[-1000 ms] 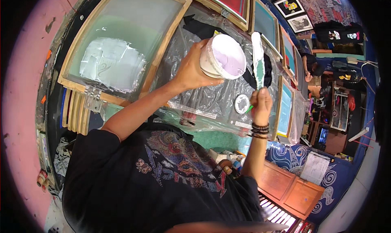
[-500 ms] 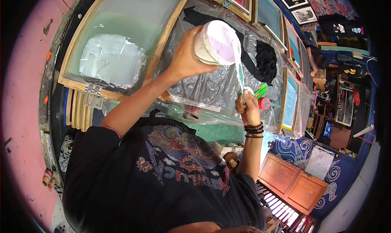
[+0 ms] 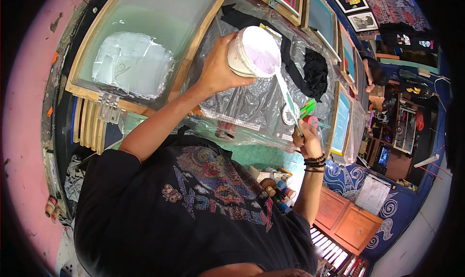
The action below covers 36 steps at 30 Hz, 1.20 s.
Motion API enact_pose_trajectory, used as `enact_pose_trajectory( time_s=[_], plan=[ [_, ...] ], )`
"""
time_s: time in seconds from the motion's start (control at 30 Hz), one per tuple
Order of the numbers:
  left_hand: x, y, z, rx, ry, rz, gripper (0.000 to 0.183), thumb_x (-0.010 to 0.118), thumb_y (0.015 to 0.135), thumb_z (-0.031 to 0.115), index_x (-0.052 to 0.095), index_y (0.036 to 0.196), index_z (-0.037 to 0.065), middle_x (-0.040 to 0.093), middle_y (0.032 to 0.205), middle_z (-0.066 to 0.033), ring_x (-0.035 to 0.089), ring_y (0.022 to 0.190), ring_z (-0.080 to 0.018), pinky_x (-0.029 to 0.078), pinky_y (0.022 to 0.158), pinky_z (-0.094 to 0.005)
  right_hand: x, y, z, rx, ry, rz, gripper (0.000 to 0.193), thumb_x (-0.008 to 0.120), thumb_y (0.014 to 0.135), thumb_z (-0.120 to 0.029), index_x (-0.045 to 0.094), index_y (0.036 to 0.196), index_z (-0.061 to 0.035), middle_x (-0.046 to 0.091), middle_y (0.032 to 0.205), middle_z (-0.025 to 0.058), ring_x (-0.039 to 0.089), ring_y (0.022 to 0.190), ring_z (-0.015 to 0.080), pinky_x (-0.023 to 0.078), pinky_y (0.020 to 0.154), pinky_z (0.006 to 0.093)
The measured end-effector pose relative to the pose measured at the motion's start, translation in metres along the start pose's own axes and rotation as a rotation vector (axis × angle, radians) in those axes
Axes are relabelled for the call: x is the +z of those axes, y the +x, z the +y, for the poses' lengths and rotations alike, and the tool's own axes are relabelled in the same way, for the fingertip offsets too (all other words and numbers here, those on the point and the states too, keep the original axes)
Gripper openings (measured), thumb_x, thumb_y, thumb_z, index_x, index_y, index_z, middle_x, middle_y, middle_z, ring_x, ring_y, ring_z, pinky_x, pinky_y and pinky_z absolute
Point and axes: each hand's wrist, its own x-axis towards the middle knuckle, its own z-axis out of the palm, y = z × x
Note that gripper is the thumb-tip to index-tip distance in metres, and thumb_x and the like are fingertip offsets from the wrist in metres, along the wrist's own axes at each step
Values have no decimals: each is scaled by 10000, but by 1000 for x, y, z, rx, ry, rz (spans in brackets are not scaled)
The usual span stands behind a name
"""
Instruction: Screen printing graphics onto a surface and then cleaning the squeegee and ink container.
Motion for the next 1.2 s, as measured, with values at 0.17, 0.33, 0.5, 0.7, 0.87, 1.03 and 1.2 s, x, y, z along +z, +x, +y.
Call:
enact_pose_trajectory(
  time_s=[0.17, 0.33, 0.5, 0.7, 0.87, 1.03, 1.2],
  plan=[
    [3, -1, -3, 40, -27, 3, 1182, 1006, 564, 346, 353, 1472, -37, 512, 1385, -199, 530, 1317, -314, 434, 1111, -433, -4, -7, -10, -21, -26, 9, 451, 559, 1065, -406, 516, 745, -91, 387, 540, -49, 301, 443, 61, 214, 446, 256],
    [5, 5, -13, -47, -260, 29, 1134, 1005, 593, 231, 332, 1450, -81, 524, 1356, -213, 553, 1281, -277, 470, 1085, -404, -11, -15, -19, -81, -81, 66, 432, 555, 1072, -384, 519, 750, -99, 393, 573, -48, 307, 470, 59, 216, 454, 256],
    [-11, 15, -2, -181, -414, -167, 1140, 995, 585, 203, 332, 1478, -53, 542, 1383, -181, 557, 1290, -269, 461, 1097, -398, -18, -26, -39, -318, -283, 217, 442, 506, 1098, -348, 494, 731, -102, 378, 606, -57, 304, 534, 55, 234, 504, 264],
    [-24, 5, -9, -500, -836, -534, 1136, 963, 598, 255, 347, 1510, -25, 581, 1400, -164, 565, 1303, -266, 452, 1112, -413, -2, -3, -62, -584, -680, 372, 431, 504, 1096, -303, 512, 767, -24, 406, 637, 1, 360, 623, 92, 344, 574, 307],
    [-25, -8, -23, -619, -986, -618, 1154, 933, 613, 353, 338, 1532, -13, 589, 1416, -160, 566, 1314, -270, 444, 1123, -424, 11, 11, -83, -629, -850, 392, 428, 543, 1075, -314, 524, 799, 13, 458, 632, 123, 385, 592, 175, 384, 562, 360],
    [-28, -12, -41, -594, -986, -560, 1164, 919, 647, 374, 295, 1552, -10, 555, 1455, -162, 553, 1329, -281, 436, 1135, -426, 14, 22, -78, -645, -859, 318, 431, 564, 1068, -321, 519, 810, 22, 452, 634, 128, 371, 594, 196, 385, 566, 370],
    [-29, -9, -34, -572, -1045, -513, 1105, 902, 703, 356, 293, 1552, -3, 564, 1430, -184, 541, 1341, -284, 442, 1135, -430, 25, 23, -60, -628, -738, 289, 439, 547, 1081, -326, 528, 807, 17, 473, 656, 70, 403, 645, 121, 393, 595, 328]
  ],
)
